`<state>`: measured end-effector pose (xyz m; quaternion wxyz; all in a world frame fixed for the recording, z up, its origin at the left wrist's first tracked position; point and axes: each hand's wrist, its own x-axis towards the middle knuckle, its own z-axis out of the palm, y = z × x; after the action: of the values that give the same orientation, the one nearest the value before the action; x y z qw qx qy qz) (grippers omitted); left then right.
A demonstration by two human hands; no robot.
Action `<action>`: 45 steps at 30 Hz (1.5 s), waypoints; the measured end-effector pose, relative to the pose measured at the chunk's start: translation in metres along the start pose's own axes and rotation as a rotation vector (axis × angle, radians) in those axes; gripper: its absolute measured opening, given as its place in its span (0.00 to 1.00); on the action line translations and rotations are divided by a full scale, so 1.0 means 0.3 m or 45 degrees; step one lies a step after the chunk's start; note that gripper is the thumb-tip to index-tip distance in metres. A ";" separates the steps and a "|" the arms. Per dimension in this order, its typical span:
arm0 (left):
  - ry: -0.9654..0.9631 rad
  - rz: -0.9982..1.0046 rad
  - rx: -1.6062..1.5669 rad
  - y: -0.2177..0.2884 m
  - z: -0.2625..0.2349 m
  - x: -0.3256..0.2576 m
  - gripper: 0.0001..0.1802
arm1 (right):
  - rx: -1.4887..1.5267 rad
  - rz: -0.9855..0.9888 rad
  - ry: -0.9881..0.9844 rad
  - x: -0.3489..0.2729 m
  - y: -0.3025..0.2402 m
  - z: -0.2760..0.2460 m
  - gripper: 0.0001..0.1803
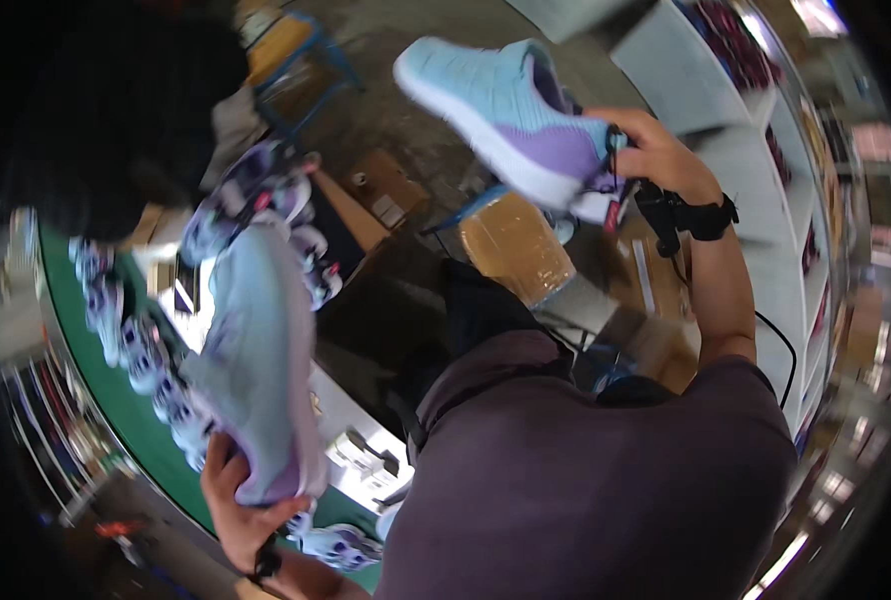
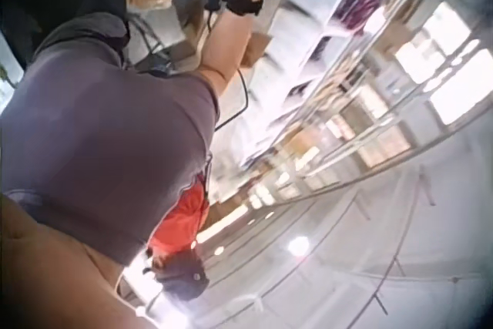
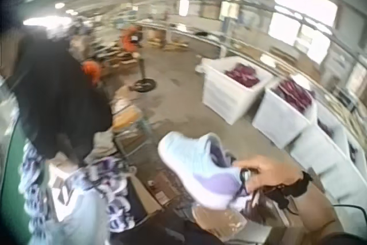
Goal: The person attaches barcode tags to light blue and purple sneakers on a green conveyor belt. They pick up shoes, apply tags to the tongue or heel, and place them back in a line. The person also handles stacks of tags and occasionally moves shoes into a plastic bin.
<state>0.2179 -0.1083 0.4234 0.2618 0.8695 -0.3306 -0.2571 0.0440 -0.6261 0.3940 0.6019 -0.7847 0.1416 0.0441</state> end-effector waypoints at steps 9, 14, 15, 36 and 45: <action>-0.326 1.084 0.439 0.599 0.815 1.195 0.25 | -0.488 0.867 0.565 -0.255 0.970 -0.295 0.40; -0.640 1.188 0.604 0.580 1.378 1.561 0.23 | -0.461 1.112 0.602 -0.294 1.413 -0.134 0.39; -0.675 1.219 0.624 0.555 1.498 1.625 0.23 | -0.479 1.157 0.604 -0.284 1.507 -0.105 0.40; -1.062 1.417 1.191 0.380 2.858 2.012 0.30 | -0.441 1.556 0.581 -0.091 2.395 0.085 0.30; -1.165 1.096 1.270 0.294 2.844 1.990 0.29 | -0.411 1.436 0.649 -0.177 2.435 0.126 0.33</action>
<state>0.0375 -0.8322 -0.3086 -0.2430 0.4887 -0.7875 -0.2863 -0.2039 -0.7529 -0.2845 0.3080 -0.6562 0.6631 0.1867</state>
